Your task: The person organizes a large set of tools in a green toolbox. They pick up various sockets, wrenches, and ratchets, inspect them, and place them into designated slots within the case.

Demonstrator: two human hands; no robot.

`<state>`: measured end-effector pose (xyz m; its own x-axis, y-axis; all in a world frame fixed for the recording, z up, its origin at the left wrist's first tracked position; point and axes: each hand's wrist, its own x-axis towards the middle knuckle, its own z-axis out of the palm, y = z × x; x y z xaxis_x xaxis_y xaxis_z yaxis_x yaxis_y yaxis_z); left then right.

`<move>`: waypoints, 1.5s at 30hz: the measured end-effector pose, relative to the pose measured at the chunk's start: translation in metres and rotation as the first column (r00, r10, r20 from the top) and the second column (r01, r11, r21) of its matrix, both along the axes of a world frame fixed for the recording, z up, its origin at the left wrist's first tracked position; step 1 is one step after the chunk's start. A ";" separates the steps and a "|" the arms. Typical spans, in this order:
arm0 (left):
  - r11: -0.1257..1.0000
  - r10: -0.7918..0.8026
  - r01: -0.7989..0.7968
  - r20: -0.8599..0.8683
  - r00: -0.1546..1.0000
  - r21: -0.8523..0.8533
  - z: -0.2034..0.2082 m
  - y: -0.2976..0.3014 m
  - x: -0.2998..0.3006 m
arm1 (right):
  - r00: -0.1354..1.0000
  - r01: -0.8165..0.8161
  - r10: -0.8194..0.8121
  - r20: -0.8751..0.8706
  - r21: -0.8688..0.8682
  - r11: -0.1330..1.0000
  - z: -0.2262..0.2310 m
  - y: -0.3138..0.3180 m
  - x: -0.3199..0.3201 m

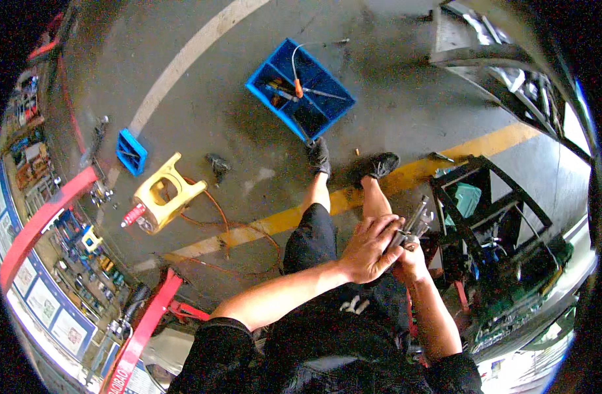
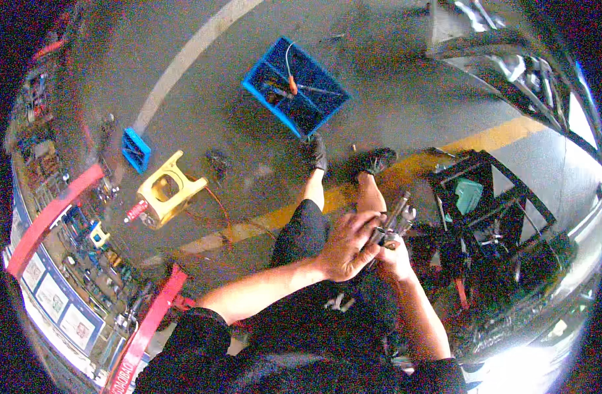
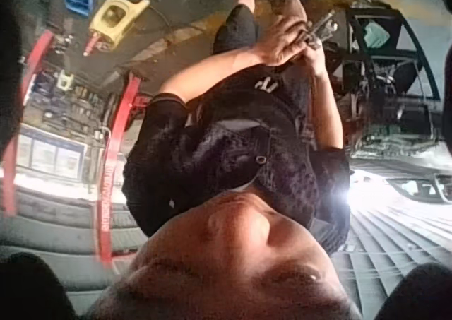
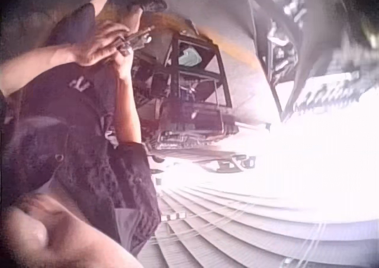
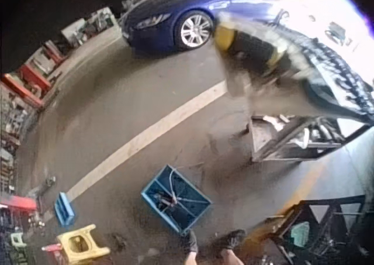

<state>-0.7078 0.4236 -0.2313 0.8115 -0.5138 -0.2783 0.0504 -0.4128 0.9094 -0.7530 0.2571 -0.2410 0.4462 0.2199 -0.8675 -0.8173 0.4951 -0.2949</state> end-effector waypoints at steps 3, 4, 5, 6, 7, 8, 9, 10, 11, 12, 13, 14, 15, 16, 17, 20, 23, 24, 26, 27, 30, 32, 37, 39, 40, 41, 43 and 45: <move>0.970 0.229 -0.236 -0.112 0.967 -0.057 -0.068 0.032 0.016 | 0.996 0.080 -0.081 -0.047 -0.014 0.997 -0.043 0.028 0.017; 0.946 0.303 -0.321 -0.222 0.927 -0.047 -0.094 0.049 0.027 | 1.000 0.026 -0.027 0.014 0.073 0.997 -0.066 0.035 0.020; 0.886 0.454 -0.458 -0.324 0.830 0.068 -0.134 0.062 0.028 | 0.997 0.064 -0.063 -0.051 0.023 0.998 -0.082 0.048 0.025; 0.800 0.593 -0.565 -0.405 0.696 0.201 -0.178 0.076 0.025 | 0.988 0.096 -0.099 -0.120 -0.031 0.995 -0.096 0.060 0.029; 0.779 0.625 -0.529 -0.359 0.693 0.335 -0.221 0.094 0.028 | 0.991 0.049 -0.050 -0.123 -0.008 0.999 -0.114 0.064 0.033; 0.741 0.650 -0.488 -0.310 0.694 0.461 -0.264 0.112 0.034 | 0.990 -0.041 0.037 -0.133 -0.030 0.999 -0.128 0.070 0.038; 0.724 0.640 -0.468 -0.241 0.729 0.506 -0.301 0.126 0.043 | 0.995 -0.052 0.052 -0.082 0.006 0.999 -0.149 0.072 0.032; 0.705 0.618 -0.439 -0.180 0.765 0.557 -0.342 0.139 0.051 | 0.997 -0.056 0.058 -0.041 0.044 0.997 -0.173 0.076 0.024; 0.681 0.598 -0.405 -0.144 0.788 0.610 -0.389 0.154 0.055 | 0.985 -0.152 0.163 -0.064 0.147 0.977 -0.180 0.082 0.038; 0.661 0.568 -0.368 -0.115 0.815 0.654 -0.434 0.163 0.059 | 0.975 -0.181 0.198 -0.102 0.155 0.971 -0.191 0.086 0.036; 0.659 0.526 -0.325 -0.107 0.844 0.679 -0.459 0.162 0.074 | 0.977 -0.136 0.164 -0.133 0.201 0.970 -0.204 0.085 0.027; 0.650 0.485 -0.284 -0.098 0.869 0.705 -0.474 0.160 0.094 | 0.977 -0.091 0.134 -0.163 0.248 0.964 -0.212 0.084 0.018; 0.636 0.483 -0.282 -0.085 0.872 0.718 -0.491 0.156 0.106 | 0.965 -0.105 0.153 -0.214 0.219 0.970 -0.214 0.083 0.015; 0.620 0.479 -0.286 -0.064 0.875 0.731 -0.512 0.154 0.116 | 0.962 -0.109 0.163 -0.217 0.242 0.964 -0.218 0.085 0.016; 0.586 0.492 -0.309 -0.026 0.870 0.749 -0.530 0.154 0.121 | 0.948 -0.227 0.275 -0.162 0.261 0.938 -0.226 0.084 0.015; 0.545 0.529 -0.311 -0.032 0.848 0.778 -0.581 0.154 0.135 | 0.914 -0.328 0.382 -0.137 0.306 0.894 -0.233 0.084 0.032; 0.480 0.546 -0.312 -0.001 0.838 0.820 -0.595 0.146 0.143 | 0.943 -0.284 0.324 -0.073 0.329 0.901 -0.239 0.080 0.032; 0.483 0.532 -0.328 0.025 0.847 0.812 -0.602 0.147 0.144 | 0.942 -0.302 0.332 -0.048 0.314 0.900 -0.239 0.078 0.037; 0.493 0.466 -0.298 0.042 0.884 0.817 -0.602 0.148 0.146 | 0.952 -0.261 0.295 -0.083 0.284 0.923 -0.237 0.074 0.040; 0.504 0.442 -0.276 0.030 0.896 0.819 -0.604 0.148 0.144 | 0.948 -0.274 0.306 -0.086 0.271 0.923 -0.238 0.071 0.041; 0.524 0.438 -0.255 0.000 0.899 0.812 -0.595 0.146 0.147 | 0.965 -0.210 0.244 -0.096 0.274 0.938 -0.246 0.065 0.041; 0.549 0.462 -0.226 -0.066 0.885 0.804 -0.593 0.151 0.145 | 0.972 -0.141 0.182 -0.148 0.247 0.959 -0.243 0.064 0.037; 0.616 0.579 -0.485 0.061 0.813 0.621 -0.564 0.171 0.120 | 0.962 -0.255 0.267 -0.049 0.185 0.949 -0.259 0.062 0.028; 0.695 0.641 -0.539 -0.072 0.764 0.475 -0.513 0.160 0.093 | 0.955 -0.279 0.289 -0.072 0.120 0.953 -0.270 0.060 0.020; 0.727 0.650 -0.562 -0.133 0.748 0.395 -0.478 0.156 0.074 | 0.931 -0.352 0.353 -0.096 0.020 0.936 -0.259 0.067 0.041; 0.809 0.561 -0.529 -0.068 0.825 0.256 -0.437 0.151 0.055 | 0.963 -0.253 0.253 -0.097 0.011 0.967 -0.259 0.071 0.034; 0.856 0.516 -0.455 -0.368 0.774 0.245 -0.329 0.129 0.040 | 0.984 -0.156 0.154 -0.093 -0.009 0.988 -0.261 0.073 0.017; 0.907 0.402 -0.413 -0.465 0.789 0.083 -0.256 0.120 0.006 | 0.984 -0.169 0.167 -0.065 -0.028 0.985 -0.237 0.079 0.017</move>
